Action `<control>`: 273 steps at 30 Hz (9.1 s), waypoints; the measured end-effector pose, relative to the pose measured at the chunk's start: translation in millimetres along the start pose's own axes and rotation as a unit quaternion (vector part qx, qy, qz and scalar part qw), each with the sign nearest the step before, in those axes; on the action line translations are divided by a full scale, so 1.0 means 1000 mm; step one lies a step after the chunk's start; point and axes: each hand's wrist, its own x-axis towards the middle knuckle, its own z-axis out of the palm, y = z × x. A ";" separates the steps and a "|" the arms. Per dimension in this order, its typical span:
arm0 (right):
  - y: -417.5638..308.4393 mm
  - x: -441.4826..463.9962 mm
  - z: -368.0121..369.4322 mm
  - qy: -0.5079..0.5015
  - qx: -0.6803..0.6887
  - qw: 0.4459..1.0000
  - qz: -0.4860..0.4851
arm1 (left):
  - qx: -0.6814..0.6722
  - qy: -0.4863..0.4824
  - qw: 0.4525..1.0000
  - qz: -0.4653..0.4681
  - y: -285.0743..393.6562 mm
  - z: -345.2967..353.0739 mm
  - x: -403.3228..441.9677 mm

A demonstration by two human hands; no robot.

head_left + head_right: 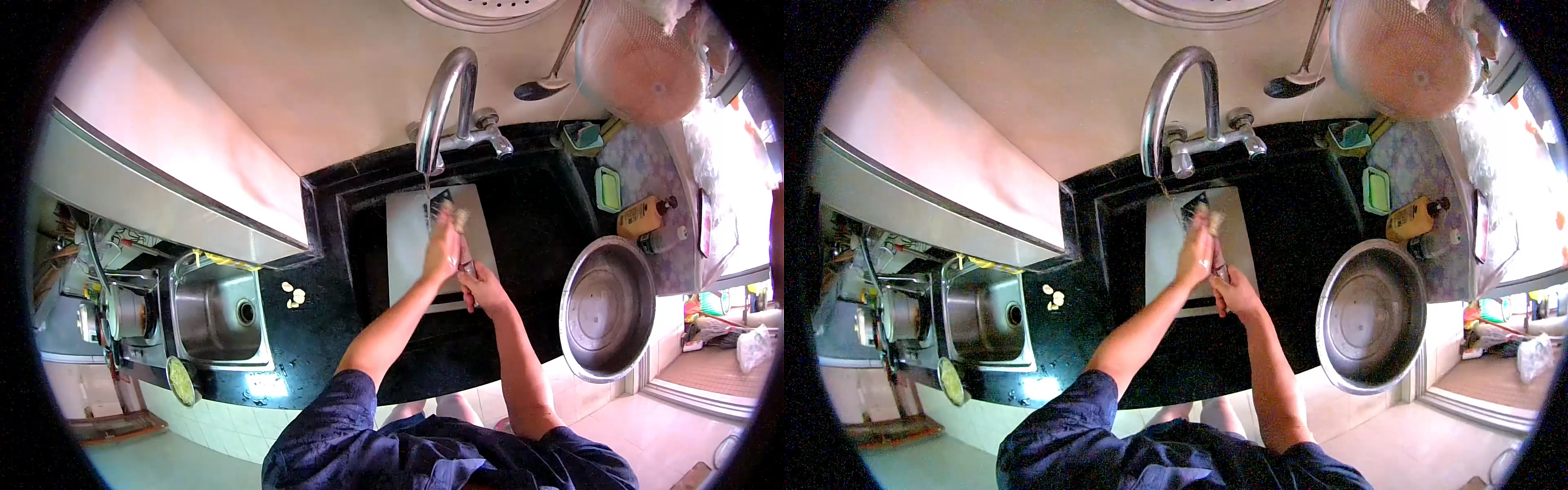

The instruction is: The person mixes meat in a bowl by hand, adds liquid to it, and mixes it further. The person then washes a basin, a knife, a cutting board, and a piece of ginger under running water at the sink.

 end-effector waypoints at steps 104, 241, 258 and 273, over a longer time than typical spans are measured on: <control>0.056 -0.020 -0.018 0.124 -0.635 0.751 -0.131 | 0.040 -0.160 0.983 -0.076 -0.107 0.015 0.033; -0.218 0.053 0.046 -0.074 -0.467 0.870 -0.137 | -0.125 0.044 0.990 -0.055 0.054 -0.110 0.038; -0.170 0.052 0.097 0.046 -0.795 0.462 -0.391 | -0.107 0.070 0.983 -0.129 0.062 -0.109 0.025; -0.180 0.024 0.103 0.160 -0.153 0.943 -0.247 | -0.552 0.035 0.793 -0.256 0.093 -0.129 0.096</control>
